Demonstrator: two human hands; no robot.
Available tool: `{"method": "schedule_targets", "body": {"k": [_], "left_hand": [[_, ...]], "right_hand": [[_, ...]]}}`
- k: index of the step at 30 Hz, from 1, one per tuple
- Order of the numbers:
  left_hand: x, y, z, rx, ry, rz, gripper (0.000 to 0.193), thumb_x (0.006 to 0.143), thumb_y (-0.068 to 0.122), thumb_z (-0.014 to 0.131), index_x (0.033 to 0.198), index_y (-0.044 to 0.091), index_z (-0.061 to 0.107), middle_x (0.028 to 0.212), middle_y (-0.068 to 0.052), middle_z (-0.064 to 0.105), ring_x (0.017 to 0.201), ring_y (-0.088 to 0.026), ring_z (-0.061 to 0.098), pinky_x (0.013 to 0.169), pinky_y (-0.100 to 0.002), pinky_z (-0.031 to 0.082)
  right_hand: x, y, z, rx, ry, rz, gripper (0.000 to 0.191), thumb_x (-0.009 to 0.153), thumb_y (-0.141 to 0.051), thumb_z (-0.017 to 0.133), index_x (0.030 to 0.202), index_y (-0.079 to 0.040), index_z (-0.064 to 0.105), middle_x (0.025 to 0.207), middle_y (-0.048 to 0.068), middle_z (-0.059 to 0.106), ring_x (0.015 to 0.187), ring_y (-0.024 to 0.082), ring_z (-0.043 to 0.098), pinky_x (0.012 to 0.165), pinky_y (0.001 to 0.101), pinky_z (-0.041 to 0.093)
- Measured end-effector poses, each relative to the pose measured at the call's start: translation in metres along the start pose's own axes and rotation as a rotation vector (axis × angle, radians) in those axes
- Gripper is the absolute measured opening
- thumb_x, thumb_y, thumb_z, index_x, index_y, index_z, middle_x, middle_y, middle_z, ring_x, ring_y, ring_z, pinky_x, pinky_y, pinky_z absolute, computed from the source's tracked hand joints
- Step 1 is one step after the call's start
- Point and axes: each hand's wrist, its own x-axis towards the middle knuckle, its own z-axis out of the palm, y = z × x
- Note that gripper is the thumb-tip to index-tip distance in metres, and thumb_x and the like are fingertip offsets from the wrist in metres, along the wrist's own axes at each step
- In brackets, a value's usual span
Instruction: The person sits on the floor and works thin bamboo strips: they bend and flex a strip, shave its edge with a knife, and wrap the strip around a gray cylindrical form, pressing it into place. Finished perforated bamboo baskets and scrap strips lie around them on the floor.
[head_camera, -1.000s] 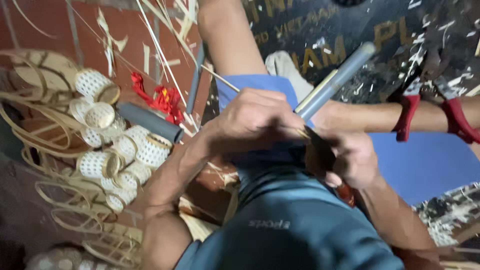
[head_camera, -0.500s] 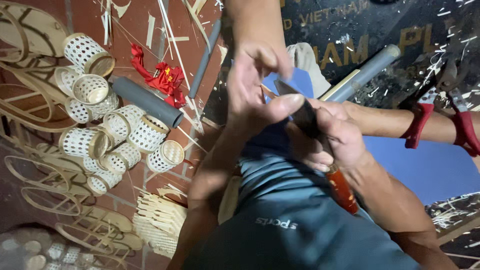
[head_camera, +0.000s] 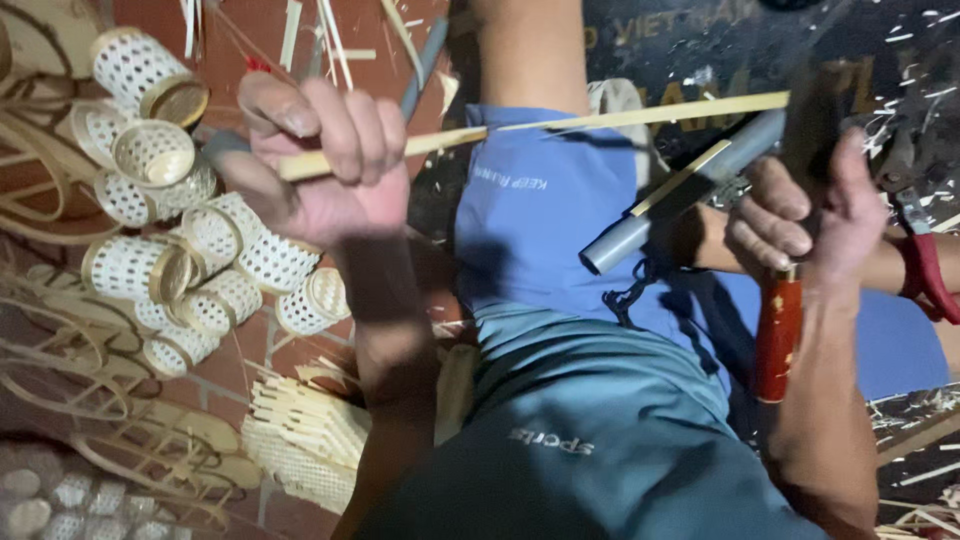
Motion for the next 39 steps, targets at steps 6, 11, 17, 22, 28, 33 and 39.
{"method": "schedule_targets", "body": {"k": [6, 11, 17, 22, 28, 33, 39], "left_hand": [[-0.007, -0.028, -0.028, 0.093, 0.225, 0.038, 0.063, 0.106, 0.064, 0.045, 0.084, 0.006, 0.054, 0.064, -0.002, 0.038, 0.049, -0.014, 0.028, 0.045, -0.031, 0.023], [0.015, 0.034, -0.008, 0.093, 0.026, 0.180, 0.059, 0.102, 0.064, 0.041, 0.079, 0.012, 0.053, 0.063, 0.005, 0.033, 0.045, -0.008, 0.023, 0.042, -0.029, 0.019], [0.027, 0.084, 0.011, 0.018, 0.013, 0.406, 0.058, 0.111, 0.063, 0.035, 0.080, 0.017, 0.054, 0.060, 0.009, 0.040, 0.047, -0.004, 0.029, 0.046, -0.027, 0.027], [0.022, 0.058, 0.013, 0.296, 0.431, 0.250, 0.023, 0.105, 0.026, 0.054, 0.094, 0.009, 0.063, 0.078, -0.005, 0.060, 0.068, -0.015, 0.053, 0.061, -0.029, 0.045], [0.026, 0.015, 0.058, 1.011, -0.048, -0.168, 0.019, 0.109, 0.021, 0.059, 0.113, 0.005, 0.066, 0.097, -0.008, 0.068, 0.084, -0.017, 0.065, 0.075, -0.028, 0.053], [0.020, -0.035, 0.072, 0.827, -0.511, -0.388, 0.024, 0.112, 0.017, 0.063, 0.129, 0.001, 0.068, 0.112, -0.010, 0.075, 0.098, -0.018, 0.075, 0.087, -0.026, 0.059], [0.018, -0.050, 0.069, 0.649, -0.703, -0.501, 0.018, 0.108, 0.013, 0.068, 0.122, 0.002, 0.072, 0.102, -0.008, 0.073, 0.089, -0.014, 0.070, 0.081, -0.026, 0.056]], "right_hand": [[0.016, -0.034, 0.042, -0.267, -0.090, -0.384, 0.045, 0.119, -0.041, 0.049, 0.091, -0.006, 0.050, 0.066, -0.002, 0.048, 0.049, 0.006, 0.048, 0.044, 0.0200, 0.039], [0.101, -0.015, 0.125, -0.906, -0.350, -0.513, 0.032, 0.120, -0.030, 0.051, 0.107, -0.001, 0.057, 0.074, 0.002, 0.059, 0.058, 0.008, 0.057, 0.050, 0.0216, 0.046], [0.131, 0.048, 0.162, -0.795, -0.410, -0.157, 0.032, 0.112, -0.026, 0.055, 0.116, 0.004, 0.067, 0.078, 0.007, 0.069, 0.053, 0.010, 0.056, 0.046, 0.0234, 0.044], [0.088, 0.008, 0.175, -0.746, -0.255, -0.349, 0.029, 0.112, -0.022, 0.067, 0.103, 0.006, 0.065, 0.072, 0.007, 0.060, 0.053, 0.012, 0.052, 0.046, 0.0254, 0.040], [0.049, -0.014, 0.176, -1.234, -0.313, -0.695, 0.024, 0.109, -0.017, 0.072, 0.112, 0.007, 0.071, 0.084, 0.010, 0.067, 0.059, 0.015, 0.058, 0.050, 0.0258, 0.045], [-0.004, -0.011, 0.161, -0.907, -0.312, -0.457, 0.033, 0.117, -0.025, 0.055, 0.141, -0.003, 0.056, 0.100, 0.015, 0.068, 0.065, 0.014, 0.064, 0.056, 0.0258, 0.053], [-0.043, -0.001, 0.124, -0.251, -0.276, -0.006, 0.077, 0.107, -0.052, 0.047, 0.163, -0.003, 0.026, 0.084, 0.012, 0.059, 0.052, 0.013, 0.051, 0.040, 0.0233, 0.045]]}}
